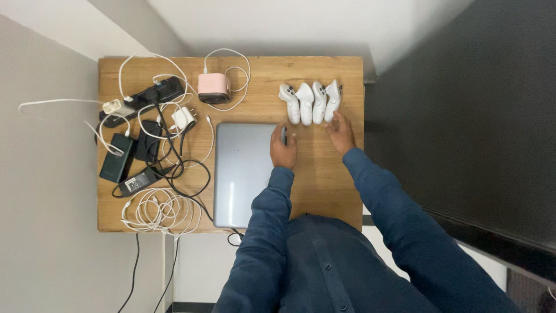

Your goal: The person organizes several electronic devices and accessories on a wooden table. They handle white game controllers, a pink VR headset, a laptop, and multiple power adapters with cables, arranging them in neat rows and coiling the cables.

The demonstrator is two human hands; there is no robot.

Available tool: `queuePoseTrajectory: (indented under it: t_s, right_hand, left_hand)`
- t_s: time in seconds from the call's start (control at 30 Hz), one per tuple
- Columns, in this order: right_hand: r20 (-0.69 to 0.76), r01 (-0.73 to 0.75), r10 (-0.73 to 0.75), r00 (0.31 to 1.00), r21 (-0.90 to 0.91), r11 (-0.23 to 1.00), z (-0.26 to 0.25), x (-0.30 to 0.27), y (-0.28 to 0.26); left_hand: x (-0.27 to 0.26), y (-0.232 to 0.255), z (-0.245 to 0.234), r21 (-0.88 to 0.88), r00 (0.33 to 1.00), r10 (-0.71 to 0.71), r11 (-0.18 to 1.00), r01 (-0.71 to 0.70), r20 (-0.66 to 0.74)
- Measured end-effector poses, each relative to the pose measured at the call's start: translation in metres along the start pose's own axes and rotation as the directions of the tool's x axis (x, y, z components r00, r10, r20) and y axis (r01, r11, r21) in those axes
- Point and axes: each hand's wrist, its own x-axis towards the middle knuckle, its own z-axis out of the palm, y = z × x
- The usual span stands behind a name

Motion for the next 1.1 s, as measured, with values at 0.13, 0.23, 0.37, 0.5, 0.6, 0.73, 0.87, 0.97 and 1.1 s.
queuePoseTrajectory:
  t_s: [0.13, 0.23, 0.37, 0.5, 0.6, 0.73, 0.87, 0.97, 1.1]
  right_hand:
    - [-0.001, 0.023, -0.023, 1.0, 0.103, 0.994, 0.005, -0.021, -0.014]
    - [0.047, -0.048, 0.04, 0.998, 0.182, 0.982, 0.007, -0.033, -0.017]
    - [0.041, -0.035, 0.027, 0.999, 0.193, 0.981, 0.012, -0.051, -0.023]
    - [0.043, -0.016, 0.003, 0.999, 0.293, 0.956, 0.02, -0.068, -0.038]
    - [0.104, -0.13, 0.101, 0.989, 0.323, 0.938, 0.025, -0.08, -0.059]
    - [0.134, -0.096, 0.054, 0.99, 0.333, 0.938, 0.033, -0.098, -0.084]
    - [0.163, -0.097, 0.045, 0.986, 0.323, 0.941, 0.05, -0.102, -0.09]
    - [0.184, -0.094, 0.042, 0.982, 0.283, 0.954, 0.066, -0.106, -0.081]
    - [0.145, -0.014, -0.015, 0.989, 0.194, 0.981, 0.092, -0.115, -0.067]
  left_hand:
    - [-0.011, 0.003, -0.014, 0.005, 1.0, 0.001, 1.0, -0.001, -0.002]
    - [-0.017, -0.001, -0.024, 0.021, 0.999, 0.029, 0.999, -0.029, -0.018]
    - [-0.03, -0.007, -0.037, 0.008, 0.999, 0.021, 1.0, -0.021, -0.029]
    - [-0.044, -0.018, -0.057, 0.005, 0.999, 0.013, 1.0, -0.012, -0.029]
    - [-0.049, -0.026, -0.073, 0.016, 0.997, 0.044, 0.999, -0.043, -0.07]
    - [-0.054, -0.039, -0.096, 0.007, 0.996, -0.007, 1.0, 0.007, -0.086]
    - [-0.054, -0.053, -0.116, 0.017, 0.993, 0.003, 1.0, 0.0, -0.122]
    - [-0.056, -0.067, -0.132, 0.027, 0.992, -0.028, 0.999, 0.031, -0.121]
    - [-0.058, -0.084, -0.15, 0.066, 0.992, -0.049, 0.996, 0.057, -0.117]
